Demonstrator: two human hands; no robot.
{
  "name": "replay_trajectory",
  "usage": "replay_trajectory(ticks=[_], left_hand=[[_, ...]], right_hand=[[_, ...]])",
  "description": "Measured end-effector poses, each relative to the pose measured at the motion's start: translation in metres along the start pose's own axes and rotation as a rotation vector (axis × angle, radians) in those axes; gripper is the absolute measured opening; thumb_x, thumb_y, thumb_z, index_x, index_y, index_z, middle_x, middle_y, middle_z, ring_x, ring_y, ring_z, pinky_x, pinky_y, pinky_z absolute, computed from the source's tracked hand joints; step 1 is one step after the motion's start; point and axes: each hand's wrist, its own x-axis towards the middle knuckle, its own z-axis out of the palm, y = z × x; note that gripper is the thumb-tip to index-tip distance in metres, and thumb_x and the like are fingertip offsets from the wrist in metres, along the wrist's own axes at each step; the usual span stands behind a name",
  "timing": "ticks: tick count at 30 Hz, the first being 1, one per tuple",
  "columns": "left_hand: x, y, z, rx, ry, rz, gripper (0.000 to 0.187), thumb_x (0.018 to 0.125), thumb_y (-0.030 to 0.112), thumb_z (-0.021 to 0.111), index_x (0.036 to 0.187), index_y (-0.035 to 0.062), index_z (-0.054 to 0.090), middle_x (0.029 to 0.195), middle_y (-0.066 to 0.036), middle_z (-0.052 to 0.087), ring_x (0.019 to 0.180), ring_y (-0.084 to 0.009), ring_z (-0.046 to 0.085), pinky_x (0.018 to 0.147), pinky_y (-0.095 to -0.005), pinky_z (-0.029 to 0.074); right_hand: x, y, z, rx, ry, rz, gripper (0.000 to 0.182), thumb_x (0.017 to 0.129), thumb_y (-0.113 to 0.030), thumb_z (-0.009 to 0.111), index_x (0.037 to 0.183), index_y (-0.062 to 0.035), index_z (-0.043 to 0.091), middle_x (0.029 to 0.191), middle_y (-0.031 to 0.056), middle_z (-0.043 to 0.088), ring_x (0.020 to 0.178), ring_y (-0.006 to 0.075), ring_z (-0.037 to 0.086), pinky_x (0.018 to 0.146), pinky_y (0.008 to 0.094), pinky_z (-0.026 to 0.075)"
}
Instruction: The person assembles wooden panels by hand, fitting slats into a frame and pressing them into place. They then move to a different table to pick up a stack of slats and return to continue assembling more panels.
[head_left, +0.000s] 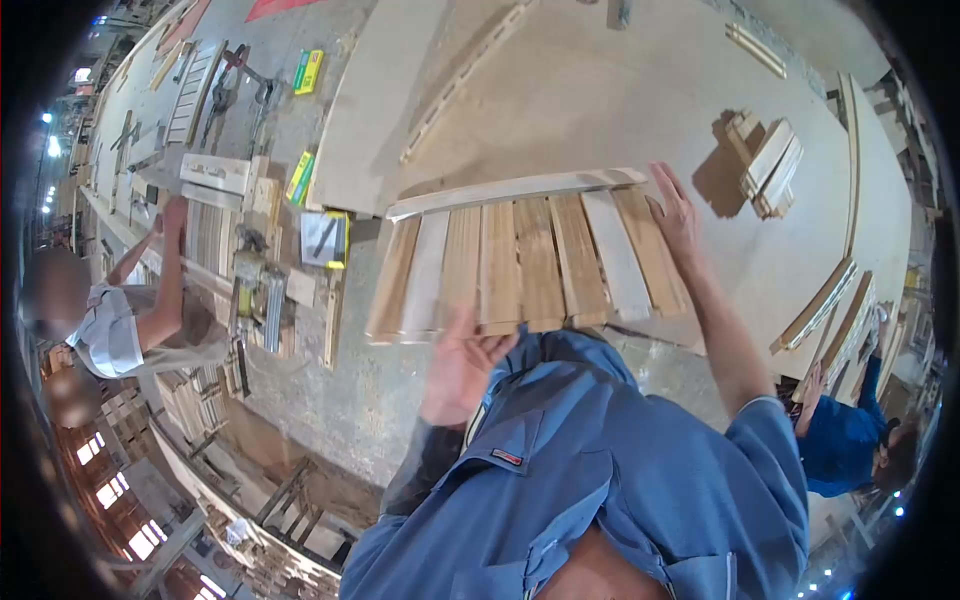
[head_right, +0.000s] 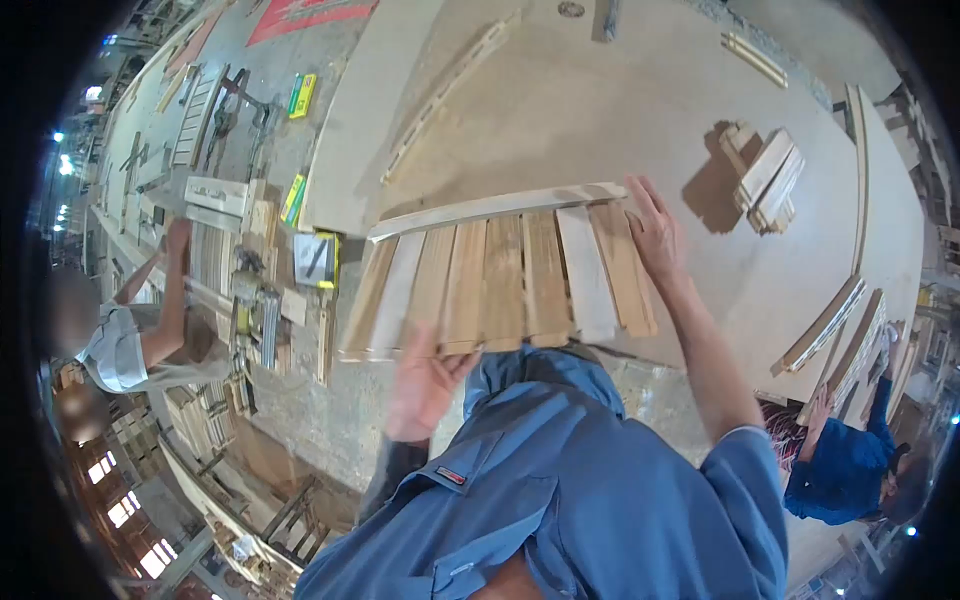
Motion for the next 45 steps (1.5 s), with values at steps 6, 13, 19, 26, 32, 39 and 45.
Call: replay_trajectory(ticks=[6,13,19,26,32,39,45], left_hand=[[0.139,-0.019,0.009,-0.464,-0.044,-0.106,0.031,0.099,0.029,0.061,0.124,0.0099,0.06,0.121,-0.009,0.066,0.113,-0.023,0.063,0.103,-0.0443,0.051],[0.336,0.054,0.077,-0.726,-0.07,0.042,0.033,0.098,0.03,0.064,0.123,0.0091,0.059,0.116,-0.006,0.067,0.107,-0.0233,0.064,0.097,-0.0461,0.054],[0.459,0.182,0.135,-0.359,-0.16,0.226,0.06,0.102,0.041,0.053,0.144,0.0026,0.036,0.136,-0.02,0.052,0.124,-0.034,0.053,0.105,-0.0503,0.048],[0.385,0.082,0.099,0.255,-0.201,0.154,0.059,0.103,0.041,0.046,0.148,0.0048,0.034,0.149,-0.02,0.039,0.132,-0.0334,0.047,0.112,-0.0456,0.04],[0.282,-0.06,0.084,0.652,-0.09,0.127,0.052,0.101,0.042,0.053,0.14,0.008,0.045,0.127,-0.01,0.059,0.113,-0.0191,0.059,0.098,-0.0329,0.048],[0.234,-0.237,0.191,1.263,-0.517,0.086,0.04,0.099,0.026,0.062,0.129,-0.0003,0.059,0.11,-0.008,0.068,0.102,-0.0147,0.063,0.087,-0.0289,0.051],[0.196,-0.315,0.267,1.998,-0.775,0.56,0.066,0.083,0.04,0.076,0.132,0.0001,0.056,0.115,-0.022,0.064,0.105,-0.0305,0.064,0.089,-0.0421,0.051]], right_hand=[[-0.055,0.032,0.015,-0.041,-0.069,0.662,0.04,0.093,-0.021,0.066,0.132,-0.014,0.061,0.093,0.0098,0.07,0.082,0.0201,0.066,0.078,0.0346,0.052],[-0.203,0.032,0.009,0.322,0.033,0.905,0.033,0.096,-0.019,0.063,0.122,0.0002,0.065,0.098,0.0092,0.073,0.086,0.0137,0.066,0.079,0.0296,0.052],[-0.246,0.026,0.008,0.311,0.065,0.95,0.028,0.094,-0.018,0.065,0.116,-0.001,0.068,0.101,0.0111,0.074,0.091,0.0168,0.069,0.081,0.0302,0.052],[-0.258,0.111,-0.075,0.041,0.352,0.972,0.03,0.093,-0.027,0.065,0.112,-0.0052,0.071,0.099,0.0165,0.073,0.092,0.0235,0.071,0.081,0.0369,0.054],[-0.29,0.262,-0.186,-0.465,0.676,1.376,0.054,0.085,-0.042,0.067,0.127,-0.0094,0.063,0.123,0.0237,0.064,0.11,0.0383,0.064,0.095,0.0444,0.05],[-0.275,0.283,-0.178,0.03,0.485,1.472,0.048,0.081,-0.042,0.068,0.109,-0.0031,0.064,0.087,0.0183,0.072,0.087,0.0337,0.071,0.078,0.0464,0.054],[-0.226,0.078,-0.083,0.571,-0.024,0.973,0.054,0.081,-0.046,0.074,0.115,-0.0051,0.067,0.105,0.0172,0.072,0.091,0.0322,0.07,0.082,0.0413,0.055]])
